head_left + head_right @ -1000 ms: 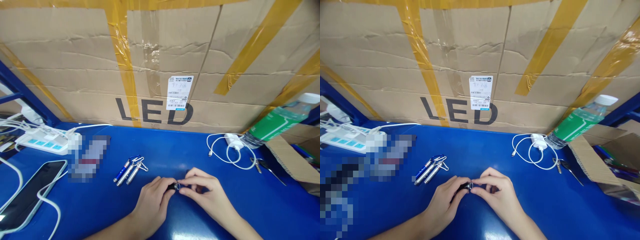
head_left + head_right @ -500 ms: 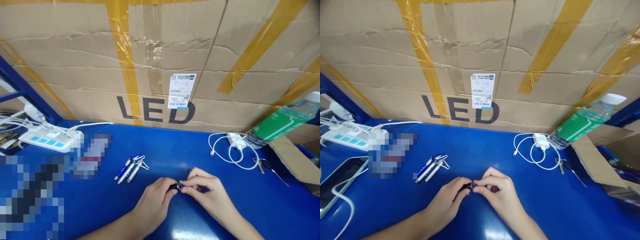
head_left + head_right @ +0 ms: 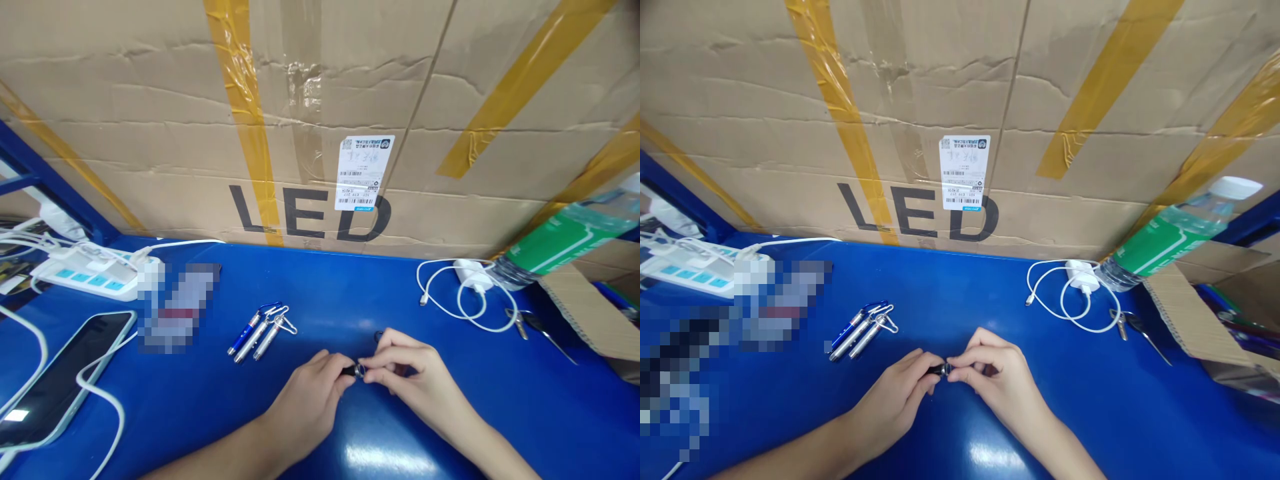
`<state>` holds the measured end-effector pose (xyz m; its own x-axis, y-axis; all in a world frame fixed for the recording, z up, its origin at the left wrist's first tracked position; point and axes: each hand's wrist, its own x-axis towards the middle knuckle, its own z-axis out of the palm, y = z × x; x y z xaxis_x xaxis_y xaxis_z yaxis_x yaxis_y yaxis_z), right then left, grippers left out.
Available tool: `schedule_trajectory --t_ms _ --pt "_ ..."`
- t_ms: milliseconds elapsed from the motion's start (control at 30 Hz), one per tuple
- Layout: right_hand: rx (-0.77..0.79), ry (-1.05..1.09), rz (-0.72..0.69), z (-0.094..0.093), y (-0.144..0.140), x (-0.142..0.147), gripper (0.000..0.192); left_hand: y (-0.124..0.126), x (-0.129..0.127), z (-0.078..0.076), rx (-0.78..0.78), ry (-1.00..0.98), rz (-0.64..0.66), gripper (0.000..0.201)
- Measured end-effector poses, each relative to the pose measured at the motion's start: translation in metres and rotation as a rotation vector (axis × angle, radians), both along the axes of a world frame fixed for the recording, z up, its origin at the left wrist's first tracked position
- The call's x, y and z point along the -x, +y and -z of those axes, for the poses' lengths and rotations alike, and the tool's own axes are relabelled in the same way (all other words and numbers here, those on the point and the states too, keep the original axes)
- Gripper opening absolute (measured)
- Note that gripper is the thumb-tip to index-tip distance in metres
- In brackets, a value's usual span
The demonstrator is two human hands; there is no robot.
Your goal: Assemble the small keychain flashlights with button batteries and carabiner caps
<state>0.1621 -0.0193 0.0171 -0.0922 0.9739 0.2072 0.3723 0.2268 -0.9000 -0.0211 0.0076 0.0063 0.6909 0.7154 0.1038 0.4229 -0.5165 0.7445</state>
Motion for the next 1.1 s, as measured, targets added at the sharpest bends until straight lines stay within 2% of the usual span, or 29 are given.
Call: schedule_trajectory --t_ms 267,633,967,1100 --pt "-0.104 -0.054 0.001 -0.0035 -0.0014 0.0005 0.029 0.0012 0.0002 0.0000 0.006 0.004 -0.003 0.021" --pt "-0.130 -0.166 -0.099 -0.0028 0.0011 -0.0065 0.043 0.0011 0.0009 0.0004 0.003 -0.004 0.085 0.022" --pt "-0.137 -0.258 -0.103 0.0030 -0.0039 -0.0061 0.043 0.0029 -0.0004 0.0001 -0.152 -0.068 0.107 0.023" --pt "-0.087 -0.296 -0.088 0.0031 -0.0053 -0.0045 0.041 0.0031 -0.0013 0.0010 -0.221 -0.104 0.096 0.024"
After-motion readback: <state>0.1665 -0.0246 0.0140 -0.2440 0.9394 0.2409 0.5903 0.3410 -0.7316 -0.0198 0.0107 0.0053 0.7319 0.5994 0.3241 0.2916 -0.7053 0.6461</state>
